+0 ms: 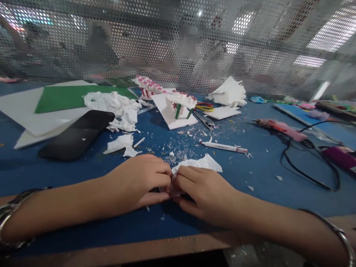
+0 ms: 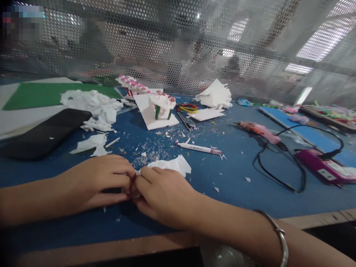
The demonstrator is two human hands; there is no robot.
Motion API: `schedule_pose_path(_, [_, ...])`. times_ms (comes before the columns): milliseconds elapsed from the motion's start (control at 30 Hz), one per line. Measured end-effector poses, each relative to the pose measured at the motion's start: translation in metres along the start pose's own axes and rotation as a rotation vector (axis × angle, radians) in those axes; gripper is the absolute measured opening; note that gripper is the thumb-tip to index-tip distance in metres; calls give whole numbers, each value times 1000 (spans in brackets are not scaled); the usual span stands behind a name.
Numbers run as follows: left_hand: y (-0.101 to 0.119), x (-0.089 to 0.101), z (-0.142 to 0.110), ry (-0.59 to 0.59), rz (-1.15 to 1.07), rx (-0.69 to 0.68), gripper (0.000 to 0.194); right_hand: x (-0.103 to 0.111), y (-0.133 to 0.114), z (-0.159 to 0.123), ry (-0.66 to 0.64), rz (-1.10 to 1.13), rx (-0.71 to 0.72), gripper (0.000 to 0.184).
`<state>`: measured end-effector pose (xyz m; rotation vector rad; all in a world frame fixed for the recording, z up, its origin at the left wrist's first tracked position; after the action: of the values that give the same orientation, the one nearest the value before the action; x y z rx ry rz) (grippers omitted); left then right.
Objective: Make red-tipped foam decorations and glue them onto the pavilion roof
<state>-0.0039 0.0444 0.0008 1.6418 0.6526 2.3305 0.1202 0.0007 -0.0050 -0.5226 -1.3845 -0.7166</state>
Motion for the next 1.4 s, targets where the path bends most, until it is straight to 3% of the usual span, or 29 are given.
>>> schedule_pose_path(233, [-11,-3,-1,57,-228,130,9,-3,11,-5,131,285,-95,14])
schedule_pose_path(433, [-12,-3,1,51,-310,197,11,-4,12,-3,156,340,-163,14])
schedule_pose_path(700, [-20,-2,0,113,-247,213,13,-6,13,-2,136,360,-193,20])
schedule_pose_path(933, [-21,0,3,80,-172,197,13,-5,13,-2,175,345,-220,10])
schedule_pose_path(1067, [-23,1,3,36,-184,230,8,-6,12,-5,138,345,-158,12])
schedule_pose_path(1167, [-20,4,2,21,-172,181,17,-7,14,-6,106,337,-133,4])
schedule_pose_path(1267, [-14,6,2,4,-49,70,10,-7,16,-6,85,328,-149,8])
schedule_pose_path(1333, [-11,6,3,-14,7,8,6,-4,15,-6,121,271,-123,2])
schedule_pose_path(1400, [-9,5,5,-35,21,-13,14,-2,14,-4,165,215,-88,11])
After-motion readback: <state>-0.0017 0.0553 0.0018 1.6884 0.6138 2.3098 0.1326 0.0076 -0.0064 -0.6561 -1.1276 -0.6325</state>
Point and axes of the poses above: each hand's wrist, its own z-axis towards the middle knuckle, its own x-axis out of the back of the hand, y = z × x, the point moved 4 cm from there along z, towards the middle knuckle, and after that the axes turned 12 degrees about -z, right-handed, at the moved point
